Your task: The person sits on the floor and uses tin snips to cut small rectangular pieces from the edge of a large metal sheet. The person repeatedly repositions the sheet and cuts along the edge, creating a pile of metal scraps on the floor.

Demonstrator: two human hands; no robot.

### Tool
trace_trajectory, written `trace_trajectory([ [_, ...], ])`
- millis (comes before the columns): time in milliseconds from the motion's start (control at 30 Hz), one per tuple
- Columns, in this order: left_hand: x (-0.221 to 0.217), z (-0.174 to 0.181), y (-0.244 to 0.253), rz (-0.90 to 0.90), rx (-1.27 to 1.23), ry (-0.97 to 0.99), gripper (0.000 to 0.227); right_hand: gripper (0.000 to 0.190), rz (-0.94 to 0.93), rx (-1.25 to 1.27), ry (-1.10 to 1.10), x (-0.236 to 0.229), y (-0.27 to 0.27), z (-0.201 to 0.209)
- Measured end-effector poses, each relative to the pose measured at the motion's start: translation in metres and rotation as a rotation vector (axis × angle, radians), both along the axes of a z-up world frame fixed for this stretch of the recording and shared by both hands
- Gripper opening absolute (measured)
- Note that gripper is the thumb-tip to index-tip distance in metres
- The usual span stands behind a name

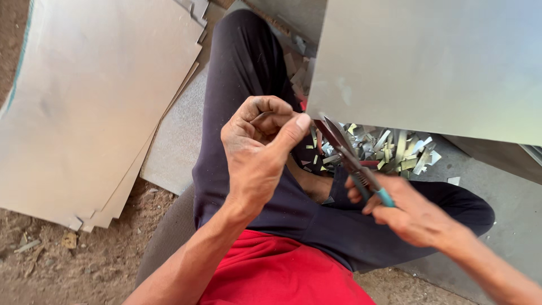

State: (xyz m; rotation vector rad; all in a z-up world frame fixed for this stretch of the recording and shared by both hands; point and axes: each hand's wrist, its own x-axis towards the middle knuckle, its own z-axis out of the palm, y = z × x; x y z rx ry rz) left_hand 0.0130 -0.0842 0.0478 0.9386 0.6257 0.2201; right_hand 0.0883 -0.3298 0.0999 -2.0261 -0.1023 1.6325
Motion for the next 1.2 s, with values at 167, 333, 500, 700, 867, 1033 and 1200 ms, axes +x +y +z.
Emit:
trace_trajectory([
  [167,0.003,0.002,-0.004,0.030,-0.094,-0.061,0.028,0.049,0.306,-0.019,-0.108,0.037,0.003,0.008],
  [333,-0.005,0.002,-0.001,0.027,-0.042,0.006,0.035,0.018,0.493,-0.356,-0.173,0.050,0.005,0.004],
  [500,0.051,0.058,0.027,-0.276,0.437,-0.103,0.028,0.013,0.342,-0.210,-0.329,0.027,-0.035,0.005],
  [700,0.129,0.032,0.010,-0.160,0.751,0.068,0.034,0.012,-0.059,-0.161,-0.338,-0.073,-0.102,-0.013],
  [867,0.048,-0.005,-0.113,-0.057,0.269,0.048,0.047,0.016,-0.650,-0.156,-0.203,-0.168,-0.133,-0.026],
  [1033,0.014,0.009,-0.187,-0.416,-0.099,0.031,0.032,0.023,-0.518,-0.360,-0.206,-0.193,-0.124,-0.020],
  [1200,0.003,0.006,-0.121,-0.283,-0.098,0.051,0.028,0.048,-0.485,-0.029,-0.200,-0.165,-0.101,0.009],
])
